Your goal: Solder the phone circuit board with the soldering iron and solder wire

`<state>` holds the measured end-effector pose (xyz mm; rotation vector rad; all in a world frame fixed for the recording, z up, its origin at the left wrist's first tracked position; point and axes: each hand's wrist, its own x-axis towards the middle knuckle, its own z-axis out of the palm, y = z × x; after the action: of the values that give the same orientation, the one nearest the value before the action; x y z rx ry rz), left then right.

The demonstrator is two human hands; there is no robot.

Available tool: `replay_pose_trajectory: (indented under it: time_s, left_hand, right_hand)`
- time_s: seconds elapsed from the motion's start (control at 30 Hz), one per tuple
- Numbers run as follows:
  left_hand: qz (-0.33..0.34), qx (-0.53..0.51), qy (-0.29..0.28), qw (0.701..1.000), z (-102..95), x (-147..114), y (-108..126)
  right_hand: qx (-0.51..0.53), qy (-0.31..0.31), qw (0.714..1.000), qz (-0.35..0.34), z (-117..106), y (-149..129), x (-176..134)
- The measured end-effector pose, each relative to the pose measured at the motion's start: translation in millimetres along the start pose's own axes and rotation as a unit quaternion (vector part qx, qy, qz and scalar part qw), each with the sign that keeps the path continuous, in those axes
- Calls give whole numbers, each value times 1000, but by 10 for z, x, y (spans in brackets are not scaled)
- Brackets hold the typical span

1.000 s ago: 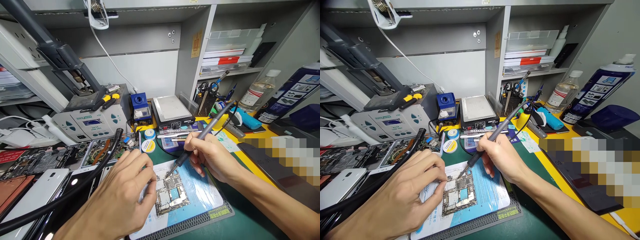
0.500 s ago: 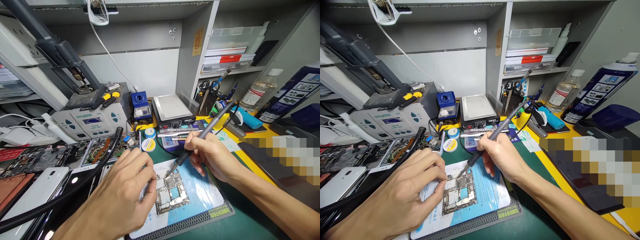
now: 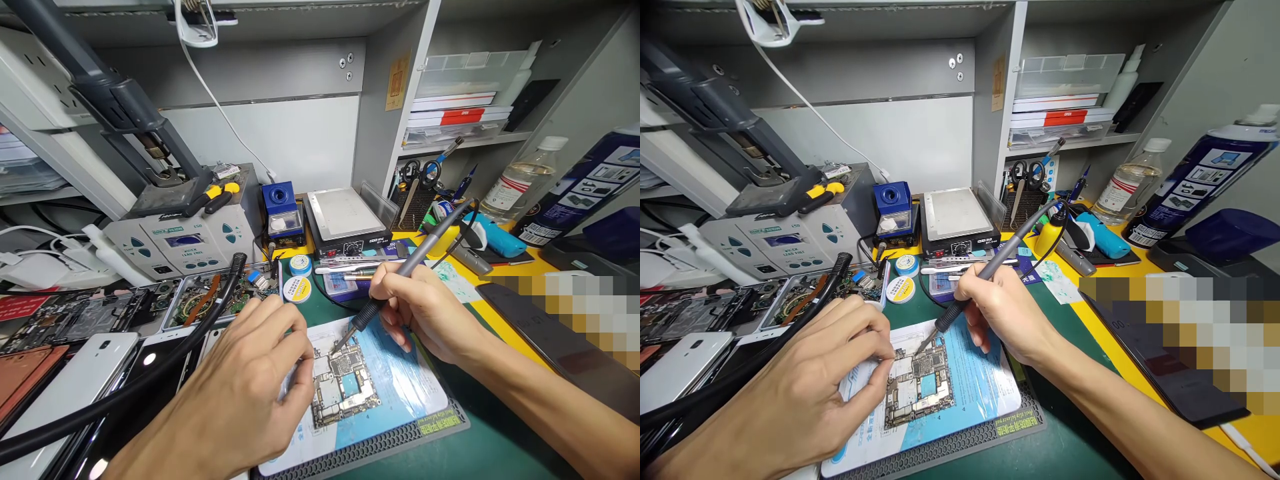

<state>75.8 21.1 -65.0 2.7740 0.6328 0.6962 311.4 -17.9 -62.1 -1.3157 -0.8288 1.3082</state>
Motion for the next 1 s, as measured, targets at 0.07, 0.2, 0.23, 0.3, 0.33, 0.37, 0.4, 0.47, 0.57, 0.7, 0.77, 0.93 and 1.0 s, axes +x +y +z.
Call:
replay_pose_trajectory:
  time_s: [0.07,0.2,0.23,0.3,0.33,0.37,0.4,0.47,0.57,0.7,0.77,0.93,1.0]
  left_hand:
    - [0,-2,0,1000,0,7,1]
    - [-2,-4,-1,1000,-2,13,3]
    - [-2,-4,-1,1000,-2,13,3]
    - [-3,-3,-3,1000,-4,14,2]
    - [-3,-2,-4,1000,-6,14,1]
    - [-3,-2,-5,1000,-7,13,0]
    - [-2,-1,-4,1000,-7,12,-1]
    - [-2,-2,-2,1000,-7,9,-2]
    - [-1,-4,2,1000,-1,5,-5]
    - [1,-1,2,1000,6,9,-8]
    - [2,-2,2,1000,8,13,-8]
    - [1,0,0,1000,15,12,-10]
    - [0,-2,0,1000,16,5,-11]
  right_hand:
    - [0,0,1000,0,1,0,1]
    - [-1,0,1000,-1,-3,3,6]
    - [-2,-1,1000,-1,-5,4,6]
    - [-3,-1,1000,-2,-8,5,5]
    - [-3,0,1000,-2,-8,4,4]
    - [-4,0,1000,-2,-7,4,2]
    - [-4,1,1000,-2,-6,3,0]
    - [-5,1,1000,-1,-3,1,-4]
    - [-5,1,1000,-1,-1,-3,-5]
    - [-4,2,1000,1,-5,-3,-7]
    - [-3,3,1000,3,-8,0,-6]
    - [-1,7,1000,4,-7,9,7]
    - [-1,7,1000,4,-6,13,11]
